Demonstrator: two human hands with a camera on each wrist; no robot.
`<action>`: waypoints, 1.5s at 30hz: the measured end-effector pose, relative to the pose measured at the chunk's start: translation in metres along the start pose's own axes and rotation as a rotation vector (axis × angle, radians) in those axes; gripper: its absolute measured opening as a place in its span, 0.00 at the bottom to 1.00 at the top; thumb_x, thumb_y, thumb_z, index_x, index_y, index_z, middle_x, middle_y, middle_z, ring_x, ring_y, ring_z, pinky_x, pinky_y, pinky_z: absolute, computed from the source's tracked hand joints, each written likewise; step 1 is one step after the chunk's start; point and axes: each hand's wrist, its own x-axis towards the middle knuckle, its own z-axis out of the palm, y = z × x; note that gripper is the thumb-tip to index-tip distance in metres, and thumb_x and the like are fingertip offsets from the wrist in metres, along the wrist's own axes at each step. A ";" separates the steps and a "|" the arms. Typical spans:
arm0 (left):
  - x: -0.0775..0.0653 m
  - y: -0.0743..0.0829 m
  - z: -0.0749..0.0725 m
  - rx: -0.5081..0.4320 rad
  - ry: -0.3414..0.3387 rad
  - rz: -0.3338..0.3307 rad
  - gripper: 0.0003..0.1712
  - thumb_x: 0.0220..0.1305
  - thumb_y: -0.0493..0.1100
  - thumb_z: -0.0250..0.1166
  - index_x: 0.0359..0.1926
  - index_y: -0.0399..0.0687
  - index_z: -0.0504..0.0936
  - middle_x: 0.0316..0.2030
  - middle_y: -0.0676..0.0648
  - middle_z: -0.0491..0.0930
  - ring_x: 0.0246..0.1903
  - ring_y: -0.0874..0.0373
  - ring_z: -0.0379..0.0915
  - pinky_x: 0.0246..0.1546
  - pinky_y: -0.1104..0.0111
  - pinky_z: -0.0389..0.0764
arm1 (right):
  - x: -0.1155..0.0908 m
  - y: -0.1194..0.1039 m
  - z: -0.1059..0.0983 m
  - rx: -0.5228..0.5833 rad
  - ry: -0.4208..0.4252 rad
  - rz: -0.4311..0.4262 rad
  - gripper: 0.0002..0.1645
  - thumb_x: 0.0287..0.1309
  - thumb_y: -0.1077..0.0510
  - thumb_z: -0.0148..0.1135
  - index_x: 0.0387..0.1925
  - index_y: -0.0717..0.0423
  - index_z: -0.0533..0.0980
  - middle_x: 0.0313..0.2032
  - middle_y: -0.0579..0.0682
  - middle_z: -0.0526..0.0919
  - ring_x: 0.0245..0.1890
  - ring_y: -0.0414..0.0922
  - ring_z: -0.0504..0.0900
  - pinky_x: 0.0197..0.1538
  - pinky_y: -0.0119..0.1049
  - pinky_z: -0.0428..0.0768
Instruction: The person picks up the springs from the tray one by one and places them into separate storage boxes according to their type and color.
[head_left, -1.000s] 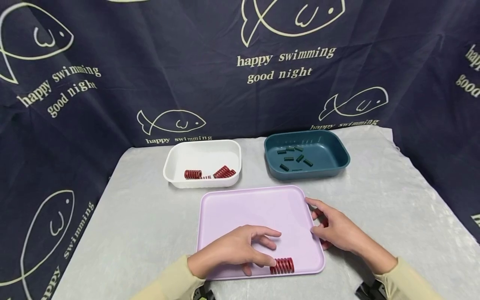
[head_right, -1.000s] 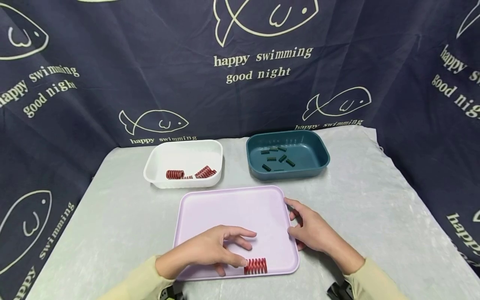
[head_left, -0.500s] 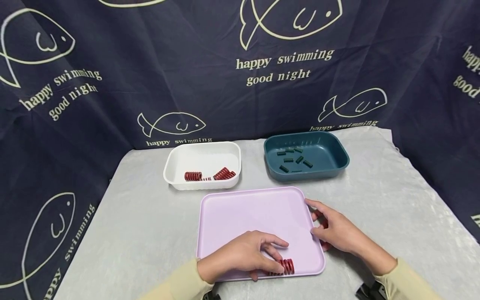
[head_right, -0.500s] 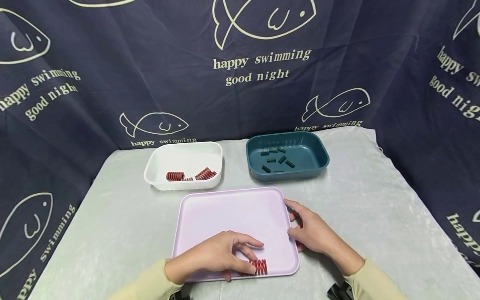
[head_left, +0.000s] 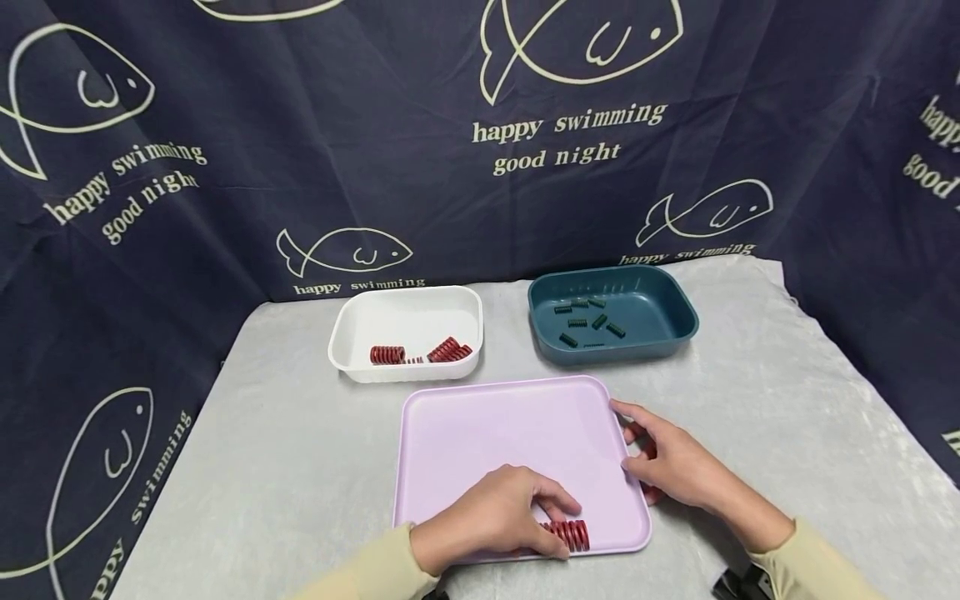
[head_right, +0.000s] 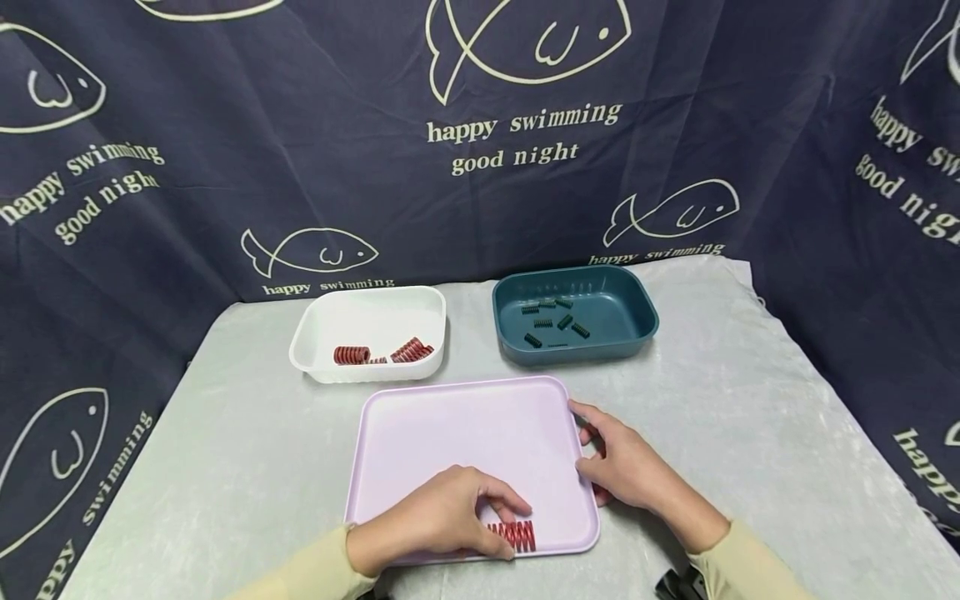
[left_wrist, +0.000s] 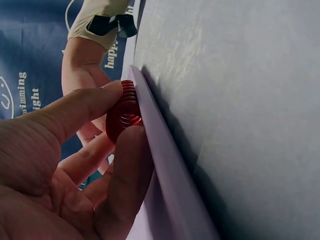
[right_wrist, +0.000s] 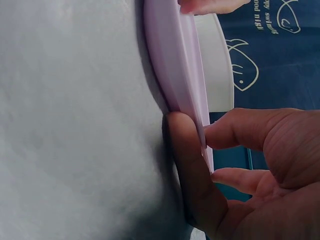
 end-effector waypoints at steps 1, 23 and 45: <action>0.000 0.000 0.000 0.000 0.002 0.003 0.21 0.44 0.45 0.85 0.43 0.63 0.92 0.26 0.73 0.80 0.35 0.79 0.74 0.42 0.82 0.76 | 0.000 0.000 0.000 0.000 0.000 0.000 0.50 0.54 0.72 0.67 0.77 0.62 0.58 0.47 0.59 0.74 0.28 0.50 0.78 0.18 0.43 0.84; -0.015 -0.019 -0.056 -0.402 0.069 -0.141 0.16 0.56 0.40 0.78 0.47 0.57 0.91 0.37 0.53 0.85 0.25 0.55 0.82 0.20 0.58 0.88 | 0.001 -0.001 0.001 0.000 0.007 0.043 0.49 0.54 0.71 0.66 0.77 0.59 0.59 0.48 0.60 0.72 0.30 0.51 0.78 0.20 0.44 0.85; -0.023 -0.036 -0.148 -0.447 0.182 -0.223 0.26 0.60 0.40 0.74 0.60 0.48 0.85 0.41 0.45 0.86 0.32 0.52 0.85 0.26 0.62 0.87 | 0.001 0.000 0.001 -0.008 0.013 0.037 0.49 0.55 0.71 0.66 0.77 0.57 0.60 0.48 0.60 0.73 0.30 0.50 0.78 0.20 0.43 0.85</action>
